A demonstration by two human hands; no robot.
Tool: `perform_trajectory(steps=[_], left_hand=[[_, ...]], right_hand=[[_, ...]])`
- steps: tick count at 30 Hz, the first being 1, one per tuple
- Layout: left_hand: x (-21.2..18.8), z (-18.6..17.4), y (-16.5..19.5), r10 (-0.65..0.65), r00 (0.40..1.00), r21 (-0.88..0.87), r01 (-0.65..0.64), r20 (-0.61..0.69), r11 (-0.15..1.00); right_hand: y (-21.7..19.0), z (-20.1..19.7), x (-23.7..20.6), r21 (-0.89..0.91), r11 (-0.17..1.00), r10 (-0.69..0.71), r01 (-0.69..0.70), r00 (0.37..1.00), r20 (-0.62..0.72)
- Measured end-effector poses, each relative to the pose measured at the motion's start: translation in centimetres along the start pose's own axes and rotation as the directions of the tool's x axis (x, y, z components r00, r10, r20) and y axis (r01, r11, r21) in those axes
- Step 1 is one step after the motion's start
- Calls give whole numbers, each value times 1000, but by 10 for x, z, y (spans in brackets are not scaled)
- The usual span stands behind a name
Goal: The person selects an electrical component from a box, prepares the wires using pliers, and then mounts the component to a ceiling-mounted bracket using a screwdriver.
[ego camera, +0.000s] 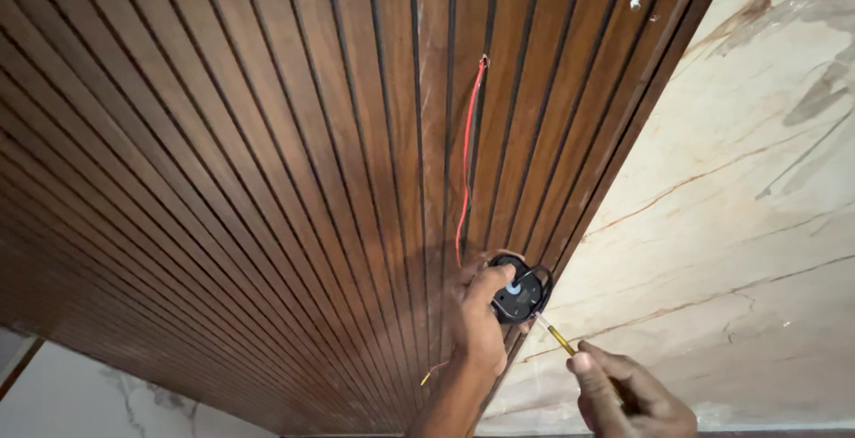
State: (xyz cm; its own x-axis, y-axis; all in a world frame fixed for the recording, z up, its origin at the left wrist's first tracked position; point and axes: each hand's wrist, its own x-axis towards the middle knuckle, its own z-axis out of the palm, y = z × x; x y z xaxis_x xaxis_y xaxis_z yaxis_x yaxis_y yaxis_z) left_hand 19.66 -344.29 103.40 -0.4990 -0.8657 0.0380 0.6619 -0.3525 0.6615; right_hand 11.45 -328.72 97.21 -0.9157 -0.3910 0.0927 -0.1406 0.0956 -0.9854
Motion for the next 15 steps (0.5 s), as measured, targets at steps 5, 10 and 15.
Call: perform_trajectory(steps=[5,10,15], left_hand=[[4,-6,-5,-26,1000,-21,26,1,999],[11,-14,-7,17,998,76,-21,53,997],[20,-18,-4,47,993,70,-55,105,996]], right_hand=[[6,0,0,-76,780,-619,622,783,61],[15,-6,24,130,945,218,-300,876,431],[-8,5,18,-249,663,-576,706,694,431]])
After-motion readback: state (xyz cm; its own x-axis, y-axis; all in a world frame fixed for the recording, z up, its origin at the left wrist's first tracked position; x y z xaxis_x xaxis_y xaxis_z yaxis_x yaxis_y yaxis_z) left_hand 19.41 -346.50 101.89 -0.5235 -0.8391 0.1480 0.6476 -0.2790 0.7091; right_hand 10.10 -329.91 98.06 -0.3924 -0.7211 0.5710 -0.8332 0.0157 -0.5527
